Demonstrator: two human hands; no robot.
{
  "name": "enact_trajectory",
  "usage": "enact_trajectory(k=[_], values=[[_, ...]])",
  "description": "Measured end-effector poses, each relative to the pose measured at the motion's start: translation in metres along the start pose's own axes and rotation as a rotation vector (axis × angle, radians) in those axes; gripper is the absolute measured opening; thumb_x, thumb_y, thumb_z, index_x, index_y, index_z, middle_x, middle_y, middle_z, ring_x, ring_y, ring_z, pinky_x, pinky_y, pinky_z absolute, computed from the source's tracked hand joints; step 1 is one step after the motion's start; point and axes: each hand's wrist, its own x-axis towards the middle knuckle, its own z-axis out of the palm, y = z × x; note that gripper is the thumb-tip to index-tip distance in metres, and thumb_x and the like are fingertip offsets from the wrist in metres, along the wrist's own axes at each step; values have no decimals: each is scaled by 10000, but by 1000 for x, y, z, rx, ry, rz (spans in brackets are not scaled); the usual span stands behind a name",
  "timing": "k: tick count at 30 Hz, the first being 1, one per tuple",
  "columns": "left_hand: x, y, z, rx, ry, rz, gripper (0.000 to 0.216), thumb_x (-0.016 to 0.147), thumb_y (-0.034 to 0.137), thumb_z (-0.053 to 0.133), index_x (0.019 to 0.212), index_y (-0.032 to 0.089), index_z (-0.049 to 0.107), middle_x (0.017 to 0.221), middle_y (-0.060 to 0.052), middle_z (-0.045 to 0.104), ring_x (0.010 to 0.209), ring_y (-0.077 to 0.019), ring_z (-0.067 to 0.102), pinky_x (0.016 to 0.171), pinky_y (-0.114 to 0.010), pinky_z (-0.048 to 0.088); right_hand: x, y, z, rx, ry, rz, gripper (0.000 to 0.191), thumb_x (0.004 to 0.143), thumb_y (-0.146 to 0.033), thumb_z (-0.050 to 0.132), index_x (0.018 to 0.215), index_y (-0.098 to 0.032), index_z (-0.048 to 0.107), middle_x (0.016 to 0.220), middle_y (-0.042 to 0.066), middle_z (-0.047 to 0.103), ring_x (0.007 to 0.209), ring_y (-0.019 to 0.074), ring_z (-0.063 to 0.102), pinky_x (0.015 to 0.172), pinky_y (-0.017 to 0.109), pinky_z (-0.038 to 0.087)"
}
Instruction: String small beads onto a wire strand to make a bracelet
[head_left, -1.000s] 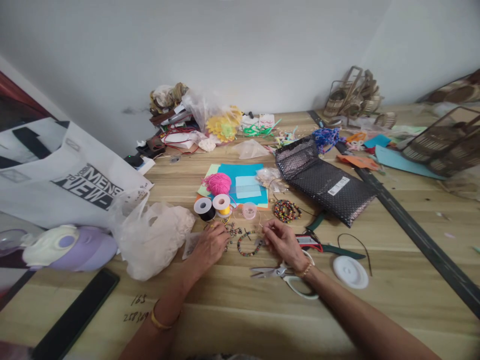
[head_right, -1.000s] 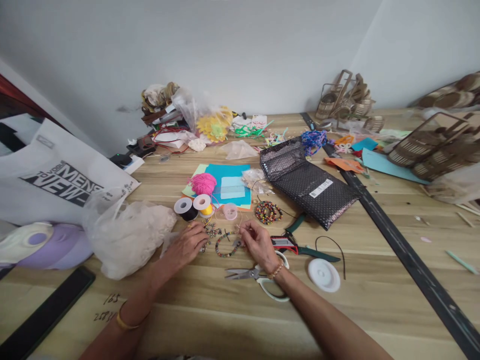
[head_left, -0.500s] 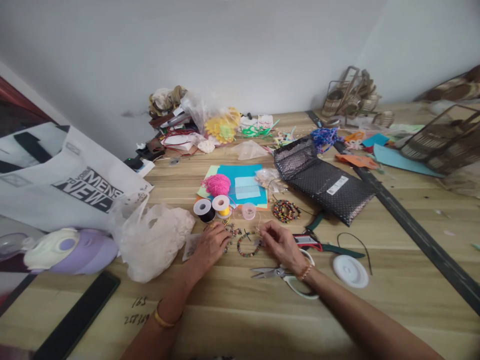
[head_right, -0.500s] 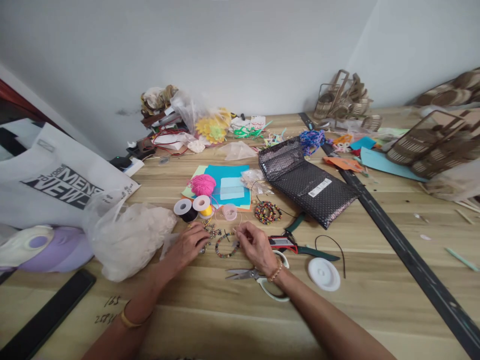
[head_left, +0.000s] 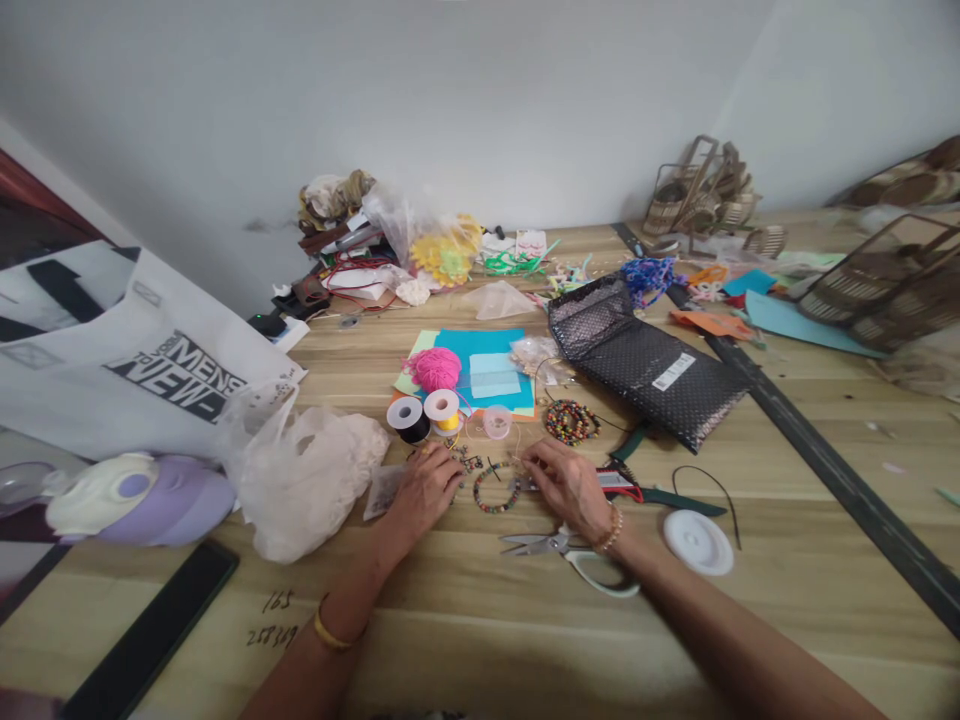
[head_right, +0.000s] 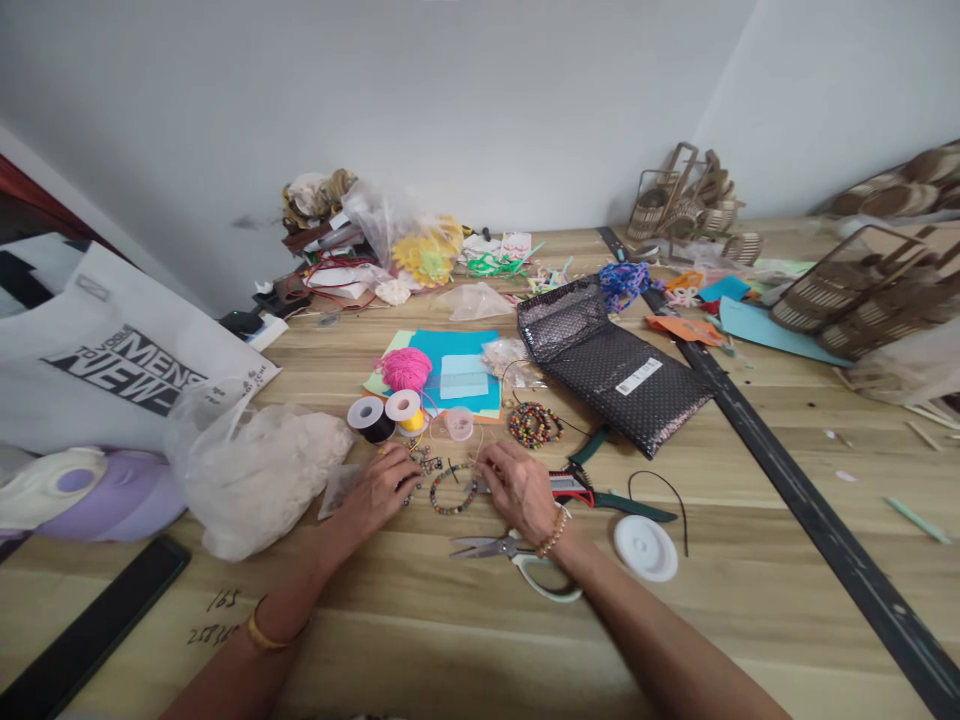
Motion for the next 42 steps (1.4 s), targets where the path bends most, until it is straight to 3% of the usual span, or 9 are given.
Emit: enact_trajectory(k=[10, 24, 29, 35, 38, 42], values=[[1, 3, 2, -110, 200, 49, 128, 859, 142, 567, 788, 181, 666, 823, -56, 636, 913, -215, 549, 836, -370, 464, 1, 6, 2, 32, 4, 74, 155, 893, -215, 489, 817, -181, 620, 729, 23, 640, 635, 154, 569, 582, 241, 393], [4, 5, 4, -178, 271, 42, 130, 840, 155, 589, 749, 191, 675, 803, -59, 656, 911, -216, 578, 821, -365, 483, 2, 3, 0, 54, -14, 100, 176, 881, -227, 480, 807, -182, 634, 716, 23, 641, 628, 155, 566, 587, 240, 393], [4, 24, -5, -446, 340, -82, 103, 801, 235, 648, 719, 189, 690, 752, -53, 663, 813, -205, 592, 782, -342, 475, 1, -3, -1, 100, 4, 98, 163, 886, -235, 496, 799, -177, 621, 714, 20, 630, 625, 149, 555, 594, 242, 400], [3, 43, -4, -1090, 111, -528, 162, 716, 325, 705, 701, 167, 676, 640, -6, 647, 628, -151, 576, 645, -278, 457, -3, -26, 0, 340, -11, 142, 174, 896, -264, 516, 794, -163, 613, 674, 15, 614, 598, 132, 535, 555, 228, 409], [3, 43, 5, -1322, 61, -577, 218, 687, 373, 719, 679, 166, 649, 597, -2, 615, 600, -145, 559, 647, -292, 467, -6, -38, -1, 434, 1, 163, 169, 886, -265, 531, 793, -155, 619, 682, 19, 617, 610, 132, 541, 573, 230, 431], [3, 40, 15, -1428, 33, -566, 194, 702, 360, 714, 709, 184, 633, 630, -14, 619, 611, -155, 575, 638, -309, 482, -8, -47, -2, 472, -30, 153, 146, 869, -229, 530, 767, -159, 606, 670, 12, 603, 604, 128, 535, 562, 222, 427]])
